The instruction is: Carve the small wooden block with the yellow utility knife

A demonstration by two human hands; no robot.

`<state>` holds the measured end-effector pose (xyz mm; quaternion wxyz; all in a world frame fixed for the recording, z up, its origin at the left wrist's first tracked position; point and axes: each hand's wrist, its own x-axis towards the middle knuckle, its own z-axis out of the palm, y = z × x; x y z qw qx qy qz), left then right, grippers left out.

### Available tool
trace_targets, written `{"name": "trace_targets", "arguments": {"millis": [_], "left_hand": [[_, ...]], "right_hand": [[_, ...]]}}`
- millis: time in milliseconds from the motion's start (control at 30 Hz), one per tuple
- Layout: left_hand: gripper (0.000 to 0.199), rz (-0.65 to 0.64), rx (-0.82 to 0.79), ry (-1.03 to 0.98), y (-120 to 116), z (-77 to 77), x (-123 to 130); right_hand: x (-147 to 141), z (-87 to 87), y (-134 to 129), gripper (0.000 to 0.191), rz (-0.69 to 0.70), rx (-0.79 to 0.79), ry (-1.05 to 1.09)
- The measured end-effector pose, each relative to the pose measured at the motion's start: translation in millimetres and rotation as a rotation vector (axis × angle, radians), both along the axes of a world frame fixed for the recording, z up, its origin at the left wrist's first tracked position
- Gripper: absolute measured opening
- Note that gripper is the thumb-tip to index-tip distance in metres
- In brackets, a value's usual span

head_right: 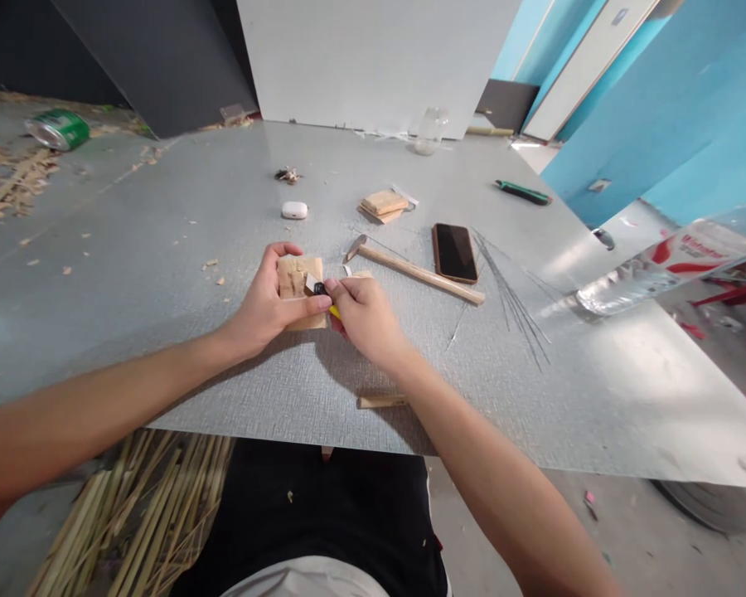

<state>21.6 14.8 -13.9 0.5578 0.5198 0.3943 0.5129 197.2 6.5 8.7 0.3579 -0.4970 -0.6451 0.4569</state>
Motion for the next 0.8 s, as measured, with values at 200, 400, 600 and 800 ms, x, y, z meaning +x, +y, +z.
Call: {"name": "trace_targets", "arguments": {"millis": [200, 400, 600, 800], "left_hand": [[0.083, -0.055, 0.051, -0.018, -3.2, 1.5, 0.5], [0.071, -0.054, 0.1, -0.001, -5.7, 2.8, 0.0], [0.074, -0.027, 0.129, 0.031, -8.7, 4.3, 0.3], [0.074, -0.017, 0.154, 0.044, -8.3, 4.3, -1.2]], "right_hand": [[1.5, 2.1, -1.2, 0.058, 0.056, -0.07, 0.038], [6.9, 5.8, -1.7, 0.059, 0.122, -0.076, 0.031], [10.0, 10.2, -2.3, 0.06, 0.16, -0.112, 0.019], [11.9, 11.4, -2.1, 0.063, 0.17, -0.084, 0.016]]}}
